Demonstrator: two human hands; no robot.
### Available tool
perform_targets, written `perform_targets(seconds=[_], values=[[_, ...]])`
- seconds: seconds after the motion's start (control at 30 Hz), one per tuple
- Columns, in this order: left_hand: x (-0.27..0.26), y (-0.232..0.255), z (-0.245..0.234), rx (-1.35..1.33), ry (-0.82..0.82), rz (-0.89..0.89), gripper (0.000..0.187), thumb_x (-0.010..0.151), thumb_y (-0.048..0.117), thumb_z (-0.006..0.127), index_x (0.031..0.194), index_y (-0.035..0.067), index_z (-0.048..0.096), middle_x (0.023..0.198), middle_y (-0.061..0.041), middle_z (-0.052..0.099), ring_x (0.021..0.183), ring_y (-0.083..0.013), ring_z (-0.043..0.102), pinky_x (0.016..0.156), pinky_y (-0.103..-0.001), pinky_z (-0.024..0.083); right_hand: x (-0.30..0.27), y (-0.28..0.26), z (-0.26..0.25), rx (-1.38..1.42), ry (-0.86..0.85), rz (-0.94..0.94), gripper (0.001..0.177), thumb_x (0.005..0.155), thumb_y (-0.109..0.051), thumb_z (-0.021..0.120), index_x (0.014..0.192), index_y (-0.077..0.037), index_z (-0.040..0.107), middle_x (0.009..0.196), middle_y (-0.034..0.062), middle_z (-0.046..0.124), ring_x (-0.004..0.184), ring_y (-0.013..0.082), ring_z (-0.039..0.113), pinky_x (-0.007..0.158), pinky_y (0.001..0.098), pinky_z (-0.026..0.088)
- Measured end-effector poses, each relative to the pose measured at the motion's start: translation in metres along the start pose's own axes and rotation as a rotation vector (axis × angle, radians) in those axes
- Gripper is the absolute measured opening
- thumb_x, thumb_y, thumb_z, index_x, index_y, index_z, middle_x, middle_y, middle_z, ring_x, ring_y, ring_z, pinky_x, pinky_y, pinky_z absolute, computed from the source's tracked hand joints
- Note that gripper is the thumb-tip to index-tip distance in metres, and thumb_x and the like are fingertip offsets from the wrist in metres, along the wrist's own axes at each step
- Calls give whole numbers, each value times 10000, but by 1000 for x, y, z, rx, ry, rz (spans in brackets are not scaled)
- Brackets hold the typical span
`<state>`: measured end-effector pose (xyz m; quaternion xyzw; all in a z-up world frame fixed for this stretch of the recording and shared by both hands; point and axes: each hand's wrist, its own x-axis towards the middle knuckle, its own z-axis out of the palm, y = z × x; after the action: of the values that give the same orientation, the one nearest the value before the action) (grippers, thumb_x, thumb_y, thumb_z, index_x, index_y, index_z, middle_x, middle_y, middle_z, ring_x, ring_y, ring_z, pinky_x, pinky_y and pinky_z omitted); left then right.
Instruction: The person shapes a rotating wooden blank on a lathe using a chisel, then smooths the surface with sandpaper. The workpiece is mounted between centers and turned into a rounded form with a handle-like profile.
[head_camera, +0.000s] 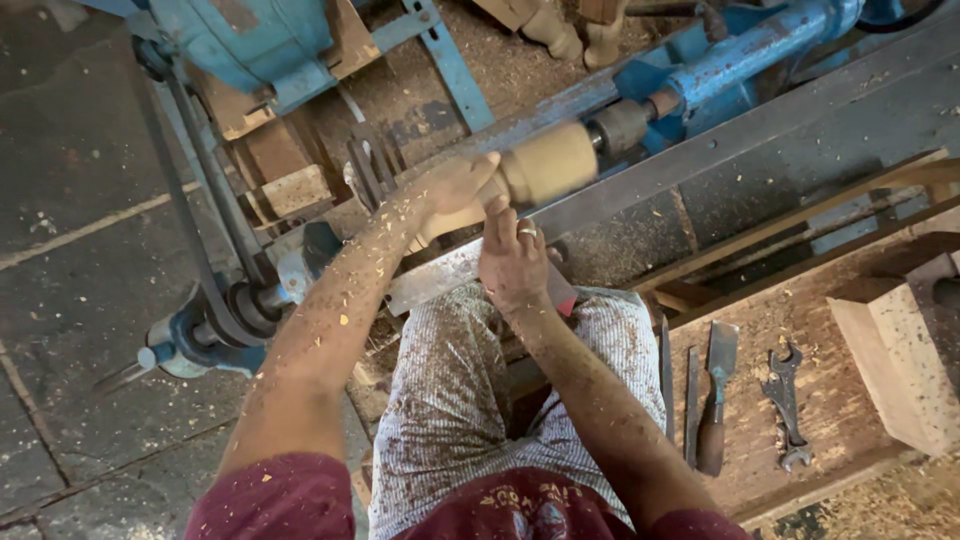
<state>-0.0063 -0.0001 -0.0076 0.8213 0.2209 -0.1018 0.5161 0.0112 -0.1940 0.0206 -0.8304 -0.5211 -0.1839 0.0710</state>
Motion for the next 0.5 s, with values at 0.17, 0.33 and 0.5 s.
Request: perform_targets(seconds=[0.17, 0.33, 0.5], values=[[-2, -8, 1, 106, 32, -25, 601, 1083, 487, 274, 1221, 46, 658, 1233, -248, 686, 1173, -426, 641, 1041, -465, 493, -4, 1, 0, -4, 49, -31, 498, 883, -145, 584, 1328, 77, 590, 1083, 111, 620, 922, 272, 673, 805, 371, 571], [-11, -10, 0, 177, 60, -58, 645, 1083, 539, 264, 1317, 60, 627, 1337, -257, 634, 1266, -442, 574, 1090, -466, 457, -6, 3, 4, 32, 68, -70, 499, 886, -122, 580, 1341, 82, 588, 1096, 131, 627, 945, 290, 683, 812, 390, 572], [-21, -6, -4, 98, 23, -72, 694, 1030, 580, 227, 1375, 92, 579, 1389, -230, 616, 1294, -406, 580, 1095, -456, 449, -9, 3, 5, 82, 26, -79, 535, 877, -113, 589, 1371, 90, 559, 1097, 138, 623, 924, 294, 666, 807, 413, 567]])
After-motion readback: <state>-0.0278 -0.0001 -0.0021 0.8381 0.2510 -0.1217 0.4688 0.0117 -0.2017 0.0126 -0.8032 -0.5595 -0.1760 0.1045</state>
